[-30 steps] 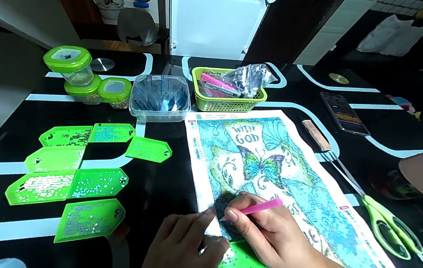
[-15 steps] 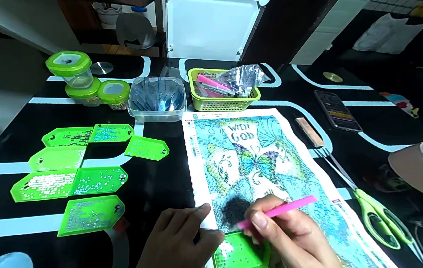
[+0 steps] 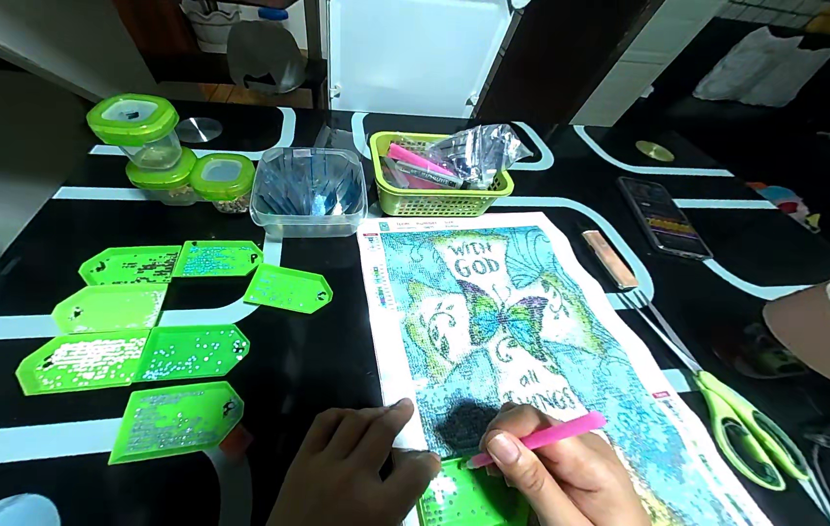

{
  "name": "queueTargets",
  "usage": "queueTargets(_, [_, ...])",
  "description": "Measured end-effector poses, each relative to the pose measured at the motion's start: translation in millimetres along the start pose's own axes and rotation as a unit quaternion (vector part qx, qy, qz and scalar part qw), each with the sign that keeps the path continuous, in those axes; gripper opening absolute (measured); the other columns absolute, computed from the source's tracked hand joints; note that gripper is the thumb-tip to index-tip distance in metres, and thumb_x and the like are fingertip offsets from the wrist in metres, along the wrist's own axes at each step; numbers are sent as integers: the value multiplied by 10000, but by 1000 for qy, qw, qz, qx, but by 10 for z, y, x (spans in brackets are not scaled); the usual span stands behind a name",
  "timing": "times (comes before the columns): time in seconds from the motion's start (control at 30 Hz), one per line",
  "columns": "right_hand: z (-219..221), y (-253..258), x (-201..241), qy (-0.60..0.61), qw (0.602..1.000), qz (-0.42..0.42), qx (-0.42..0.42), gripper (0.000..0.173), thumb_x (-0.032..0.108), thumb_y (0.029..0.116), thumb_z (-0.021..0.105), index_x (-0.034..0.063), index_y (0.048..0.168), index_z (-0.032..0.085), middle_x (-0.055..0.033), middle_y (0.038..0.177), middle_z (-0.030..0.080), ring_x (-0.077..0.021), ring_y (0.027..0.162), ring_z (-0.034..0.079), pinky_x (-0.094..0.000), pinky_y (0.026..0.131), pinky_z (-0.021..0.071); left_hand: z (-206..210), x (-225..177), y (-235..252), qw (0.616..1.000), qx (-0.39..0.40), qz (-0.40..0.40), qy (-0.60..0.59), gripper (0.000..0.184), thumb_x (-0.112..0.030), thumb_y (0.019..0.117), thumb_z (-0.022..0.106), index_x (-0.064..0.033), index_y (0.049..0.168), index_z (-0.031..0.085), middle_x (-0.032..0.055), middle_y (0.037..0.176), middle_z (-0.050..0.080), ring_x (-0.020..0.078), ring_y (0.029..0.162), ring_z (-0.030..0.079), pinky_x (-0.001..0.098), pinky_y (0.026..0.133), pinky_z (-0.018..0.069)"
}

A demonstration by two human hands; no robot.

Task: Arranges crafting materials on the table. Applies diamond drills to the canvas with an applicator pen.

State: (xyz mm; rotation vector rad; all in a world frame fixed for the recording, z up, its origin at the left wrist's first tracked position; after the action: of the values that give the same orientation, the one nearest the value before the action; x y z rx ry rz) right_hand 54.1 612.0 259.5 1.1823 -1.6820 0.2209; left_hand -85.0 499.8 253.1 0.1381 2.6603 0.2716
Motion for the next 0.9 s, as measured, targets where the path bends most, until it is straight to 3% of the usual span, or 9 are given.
queueTargets(0.2, [-4,0,-17,18,1000,8,-7,297,267,1110,469,38,980,605,-51,805,634,-26,721,628,-167,656,526,5,1,6,1000,4,1,-1,384,-514,899,684,-260,1180,748,122,1407,641,273,1184,642,457,987,431])
queueTargets(0.33, [-90,37,-149,182,972,131,-65,238,273,1102,481,149,982,645,86,828,680,29,699,637,-149,618,542,3,-5,9,1000,7,7,-4,387,-504,898,694,-252,1186,750,125,1398,645,287,1182,641,472,996,429])
queueTargets(0.43, [-162,112,-297,263,944,168,-106,267,233,1096,483,147,942,683,65,783,706,4,635,645,-153,585,546,-8,-14,13,1000,16,7,-10,390,-488,902,700,-231,1191,751,128,1407,639,294,1219,626,481,1017,417])
queueTargets(0.9, [27,206,-241,144,988,52,-35,242,238,1104,493,76,1000,640,32,814,674,10,710,643,-149,624,543,6,-61,-28,997,67,14,-45,417,-470,924,685,-173,1211,738,174,1450,599,340,1300,593,521,1110,379])
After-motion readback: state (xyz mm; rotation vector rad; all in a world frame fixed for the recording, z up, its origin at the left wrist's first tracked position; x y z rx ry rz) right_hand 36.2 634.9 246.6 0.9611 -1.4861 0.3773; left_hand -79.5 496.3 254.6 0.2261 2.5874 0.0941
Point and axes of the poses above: each hand's wrist, its own y-axis towards the middle knuckle, its own z-axis out of the palm, x = y × z, the point moved 7 cm from there along y, towards the middle knuckle
